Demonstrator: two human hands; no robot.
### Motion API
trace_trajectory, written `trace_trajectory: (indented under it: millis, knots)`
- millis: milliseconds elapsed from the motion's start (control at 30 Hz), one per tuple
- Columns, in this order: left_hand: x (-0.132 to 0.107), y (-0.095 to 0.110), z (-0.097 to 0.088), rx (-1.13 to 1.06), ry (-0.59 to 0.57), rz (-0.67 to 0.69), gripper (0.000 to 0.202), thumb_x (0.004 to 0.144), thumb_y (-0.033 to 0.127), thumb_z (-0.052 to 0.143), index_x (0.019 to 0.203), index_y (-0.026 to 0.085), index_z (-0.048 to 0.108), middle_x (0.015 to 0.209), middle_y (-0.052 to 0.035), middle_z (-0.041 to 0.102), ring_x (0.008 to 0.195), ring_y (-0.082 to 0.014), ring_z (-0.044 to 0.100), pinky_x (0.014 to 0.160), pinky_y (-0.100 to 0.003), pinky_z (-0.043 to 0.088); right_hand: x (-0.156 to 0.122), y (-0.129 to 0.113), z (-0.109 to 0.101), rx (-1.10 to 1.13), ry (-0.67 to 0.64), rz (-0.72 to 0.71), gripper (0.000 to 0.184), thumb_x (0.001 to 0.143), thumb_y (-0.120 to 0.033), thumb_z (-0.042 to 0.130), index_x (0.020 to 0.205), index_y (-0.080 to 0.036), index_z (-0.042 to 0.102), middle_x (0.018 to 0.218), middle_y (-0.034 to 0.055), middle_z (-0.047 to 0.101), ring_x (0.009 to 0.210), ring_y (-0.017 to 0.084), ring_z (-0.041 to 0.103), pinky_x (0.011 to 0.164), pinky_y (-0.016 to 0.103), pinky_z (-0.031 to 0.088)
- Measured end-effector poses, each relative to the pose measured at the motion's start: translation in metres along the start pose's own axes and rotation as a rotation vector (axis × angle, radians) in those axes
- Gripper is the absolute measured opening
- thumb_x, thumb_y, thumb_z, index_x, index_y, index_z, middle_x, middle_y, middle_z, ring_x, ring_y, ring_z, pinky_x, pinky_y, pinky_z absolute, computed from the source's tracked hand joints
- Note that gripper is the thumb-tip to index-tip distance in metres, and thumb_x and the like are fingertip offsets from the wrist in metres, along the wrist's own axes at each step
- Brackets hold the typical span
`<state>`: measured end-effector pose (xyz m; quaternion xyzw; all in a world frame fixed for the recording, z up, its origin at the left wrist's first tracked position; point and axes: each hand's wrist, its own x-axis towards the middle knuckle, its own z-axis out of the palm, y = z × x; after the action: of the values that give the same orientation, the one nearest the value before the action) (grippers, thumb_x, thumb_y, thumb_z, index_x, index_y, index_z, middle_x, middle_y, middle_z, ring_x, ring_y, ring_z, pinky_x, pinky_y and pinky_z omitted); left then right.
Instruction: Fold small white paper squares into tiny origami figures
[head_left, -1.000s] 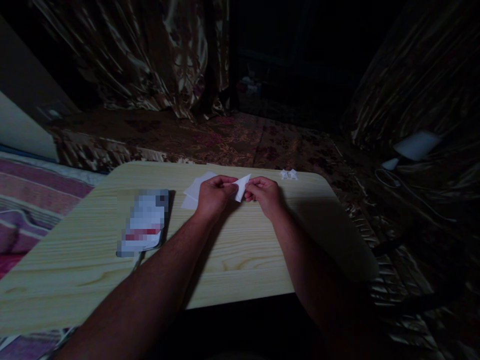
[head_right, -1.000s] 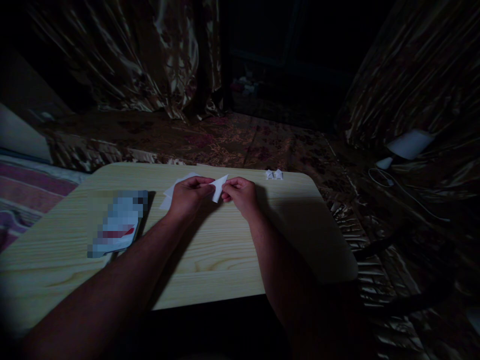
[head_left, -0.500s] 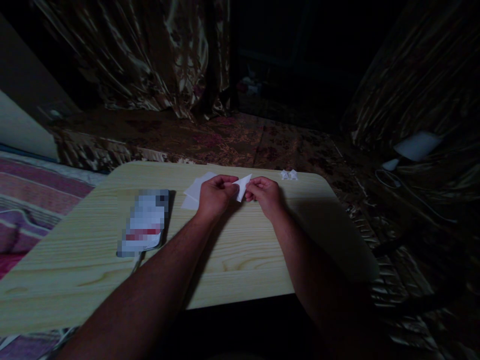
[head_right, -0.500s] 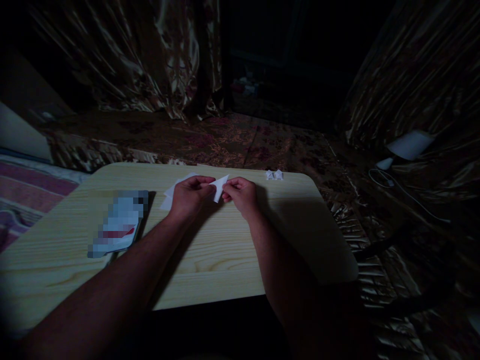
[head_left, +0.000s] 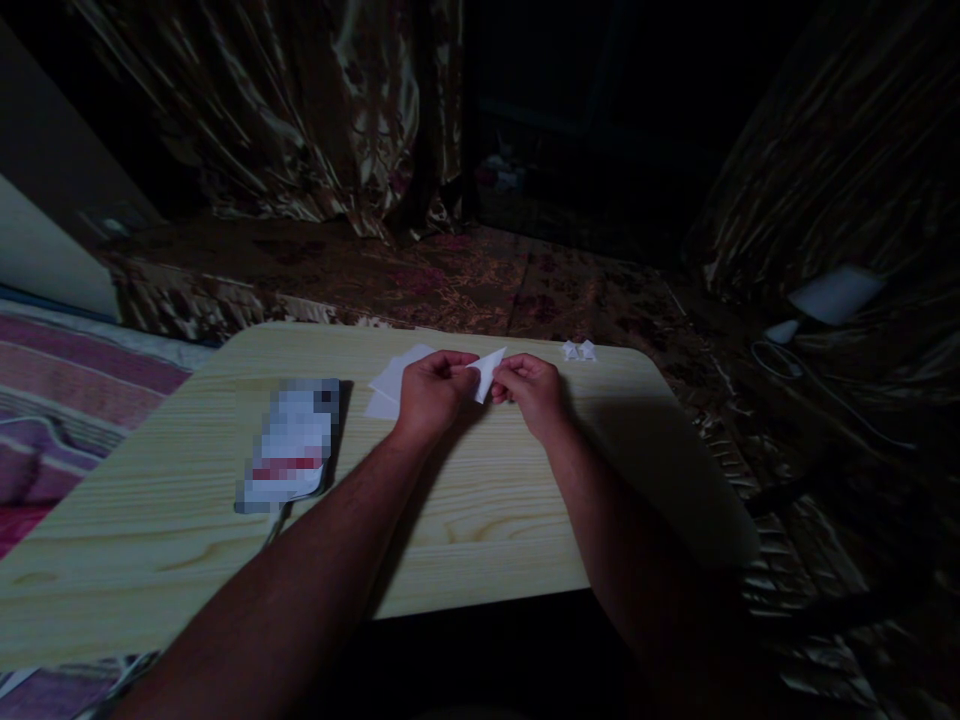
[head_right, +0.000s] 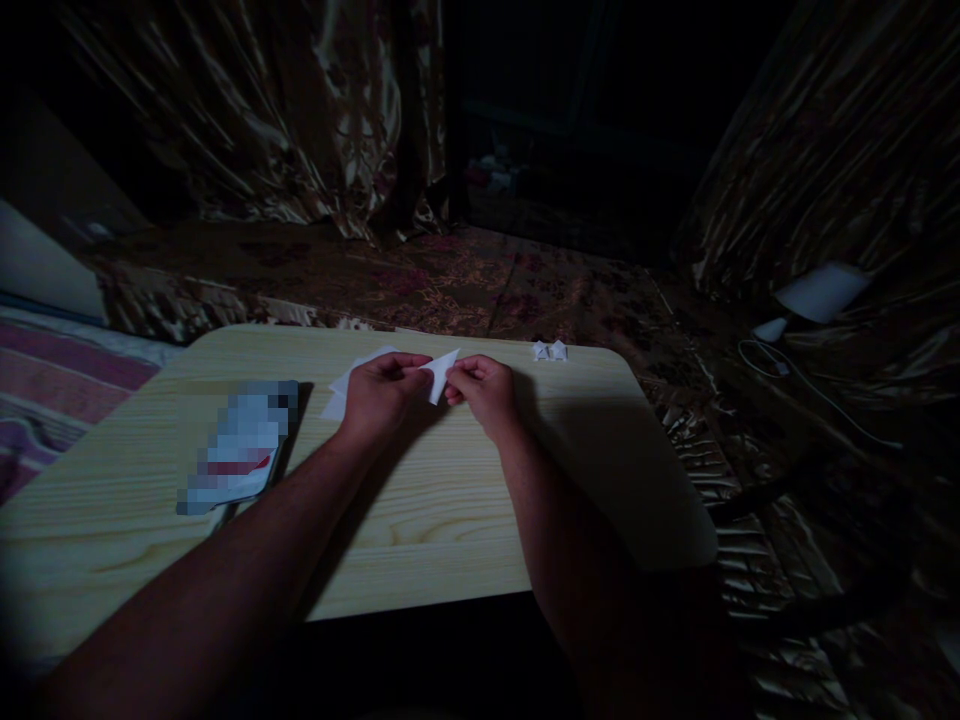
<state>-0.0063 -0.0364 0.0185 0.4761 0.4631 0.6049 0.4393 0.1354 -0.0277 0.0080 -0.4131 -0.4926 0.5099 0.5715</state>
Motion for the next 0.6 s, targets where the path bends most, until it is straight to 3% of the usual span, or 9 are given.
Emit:
trace_trajectory:
  millis: [133, 300, 600]
  knots:
    - [-0.0001, 0.0004, 0.0002, -0.065, -0.011, -0.036, 0.03, 0.058, 0.026, 0.072, 0.085, 0.012, 0.071, 0.066, -0.0055, 0.068, 0.055, -0.0144, 0.059, 0.054, -0.025, 0.047, -0.0024, -0.0017, 0.0001, -0.032, -0.06, 0.023, 0.019, 0.067, -0.031, 0.07, 0.072, -0.016, 0.059, 0.053, -0.0028, 0.061, 0.044, 0.009, 0.054, 0.046, 0.02, 0.044]
    - [-0.0007, 0.003, 0.0002, -0.058, -0.041, -0.066, 0.034, 0.056, 0.028, 0.075, 0.086, 0.011, 0.071, 0.068, -0.0063, 0.069, 0.054, -0.0139, 0.059, 0.054, -0.026, 0.047, -0.0022, -0.0019, 0.0002, -0.048, -0.039, -0.029, 0.018, 0.068, -0.029, 0.068, 0.066, -0.018, 0.054, 0.047, -0.0056, 0.055, 0.041, 0.007, 0.047, 0.043, 0.019, 0.036]
    - [0.0016, 0.0028, -0.0049, -0.002, -0.139, -0.085, 0.033, 0.058, 0.03, 0.075, 0.085, 0.011, 0.071, 0.072, -0.0079, 0.07, 0.054, -0.0142, 0.059, 0.053, -0.027, 0.047, 0.0014, -0.0063, -0.0075, 0.049, 0.047, -0.016, 0.015, 0.068, -0.029, 0.066, 0.073, -0.018, 0.057, 0.051, -0.006, 0.054, 0.044, 0.008, 0.048, 0.047, 0.021, 0.039]
